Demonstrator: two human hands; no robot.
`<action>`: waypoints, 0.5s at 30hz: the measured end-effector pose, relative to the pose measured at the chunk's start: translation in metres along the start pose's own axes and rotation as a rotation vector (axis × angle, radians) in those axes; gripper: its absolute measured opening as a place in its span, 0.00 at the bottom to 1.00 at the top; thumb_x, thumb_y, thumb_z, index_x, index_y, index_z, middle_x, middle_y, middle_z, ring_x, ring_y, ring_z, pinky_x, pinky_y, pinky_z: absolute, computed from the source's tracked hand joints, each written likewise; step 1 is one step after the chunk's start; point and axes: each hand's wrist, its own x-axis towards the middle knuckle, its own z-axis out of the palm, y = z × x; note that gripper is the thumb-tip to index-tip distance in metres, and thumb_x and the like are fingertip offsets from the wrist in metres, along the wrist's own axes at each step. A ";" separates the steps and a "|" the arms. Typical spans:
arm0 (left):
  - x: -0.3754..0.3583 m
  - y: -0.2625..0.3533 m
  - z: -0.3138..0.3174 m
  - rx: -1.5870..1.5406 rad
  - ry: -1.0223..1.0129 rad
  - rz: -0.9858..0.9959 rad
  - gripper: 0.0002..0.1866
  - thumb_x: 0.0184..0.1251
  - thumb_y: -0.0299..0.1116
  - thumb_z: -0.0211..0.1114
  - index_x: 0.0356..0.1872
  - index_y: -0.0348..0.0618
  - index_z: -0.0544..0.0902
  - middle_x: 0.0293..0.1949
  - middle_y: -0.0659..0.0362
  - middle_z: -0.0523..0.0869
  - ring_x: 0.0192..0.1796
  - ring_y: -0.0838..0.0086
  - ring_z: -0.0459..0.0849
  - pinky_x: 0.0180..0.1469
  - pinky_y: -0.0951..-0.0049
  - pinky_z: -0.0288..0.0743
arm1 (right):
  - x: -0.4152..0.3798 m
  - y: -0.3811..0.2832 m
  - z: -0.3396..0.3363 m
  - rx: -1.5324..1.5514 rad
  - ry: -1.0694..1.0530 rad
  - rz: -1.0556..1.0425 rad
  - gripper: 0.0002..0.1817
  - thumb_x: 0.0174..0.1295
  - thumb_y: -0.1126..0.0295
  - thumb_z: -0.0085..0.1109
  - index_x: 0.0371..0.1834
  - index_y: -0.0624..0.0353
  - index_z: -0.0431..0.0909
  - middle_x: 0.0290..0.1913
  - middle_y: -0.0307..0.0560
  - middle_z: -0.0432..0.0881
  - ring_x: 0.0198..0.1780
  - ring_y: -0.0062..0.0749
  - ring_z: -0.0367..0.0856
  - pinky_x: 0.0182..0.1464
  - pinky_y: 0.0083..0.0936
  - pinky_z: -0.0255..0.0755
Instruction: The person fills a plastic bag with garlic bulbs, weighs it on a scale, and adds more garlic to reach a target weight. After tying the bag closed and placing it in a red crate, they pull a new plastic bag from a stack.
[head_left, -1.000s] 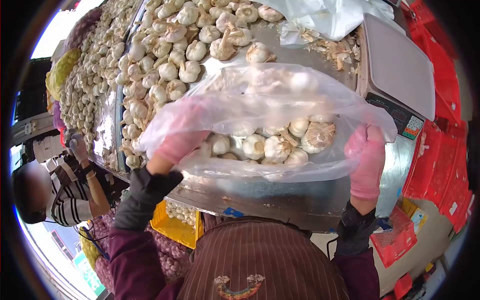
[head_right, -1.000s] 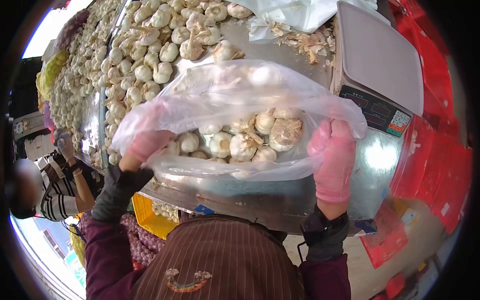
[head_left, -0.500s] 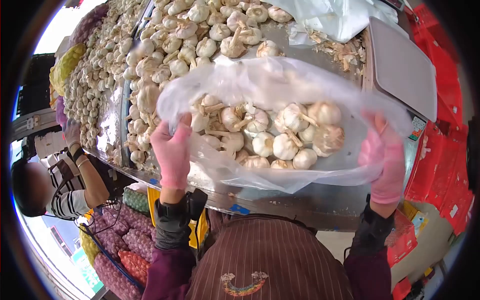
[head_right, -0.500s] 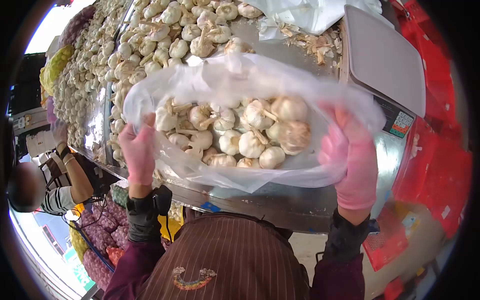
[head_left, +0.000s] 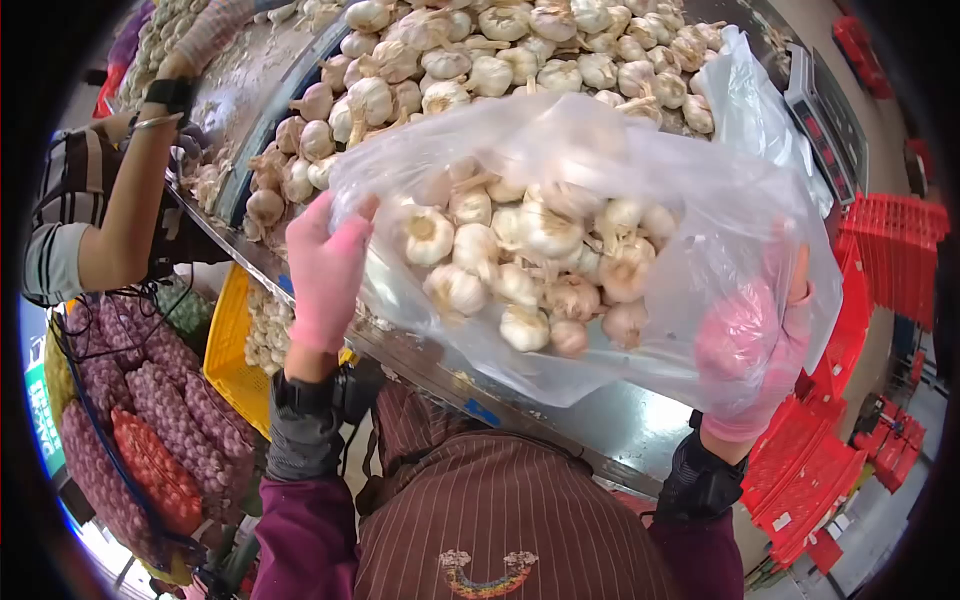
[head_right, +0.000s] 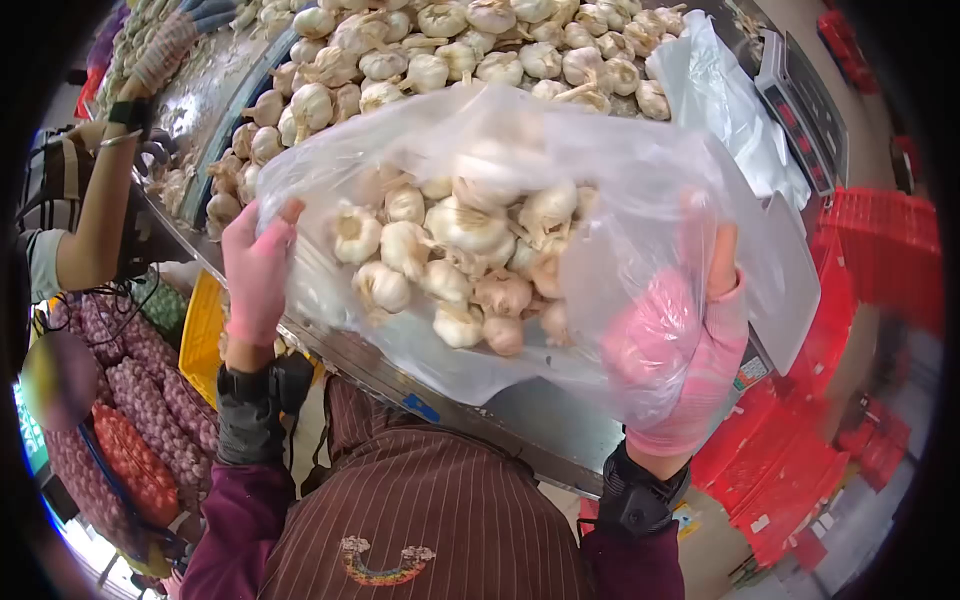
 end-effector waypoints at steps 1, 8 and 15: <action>0.010 -0.012 -0.002 0.142 -0.022 -0.002 0.16 0.55 0.20 0.59 0.47 0.30 0.79 0.39 0.56 0.85 0.41 0.77 0.80 0.46 0.75 0.74 | 0.004 0.007 0.013 0.068 0.300 -0.106 0.26 0.74 0.55 0.38 0.74 0.49 0.56 0.21 0.31 0.64 0.13 0.13 0.55 0.14 0.12 0.55; -0.016 0.011 0.053 0.893 -0.340 0.882 0.26 0.49 0.28 0.62 0.55 0.43 0.74 0.50 0.46 0.75 0.54 0.53 0.75 0.53 0.57 0.73 | 0.003 -0.003 -0.022 0.150 0.298 -0.143 0.24 0.75 0.56 0.38 0.71 0.49 0.61 0.16 0.27 0.55 0.12 0.13 0.48 0.13 0.16 0.46; -0.040 0.014 0.173 0.896 -0.459 0.764 0.28 0.47 0.35 0.64 0.56 0.47 0.76 0.57 0.39 0.70 0.59 0.44 0.70 0.58 0.47 0.64 | -0.005 0.010 -0.023 0.027 0.567 -0.123 0.23 0.75 0.57 0.40 0.68 0.53 0.65 0.16 0.26 0.57 0.12 0.12 0.49 0.12 0.15 0.45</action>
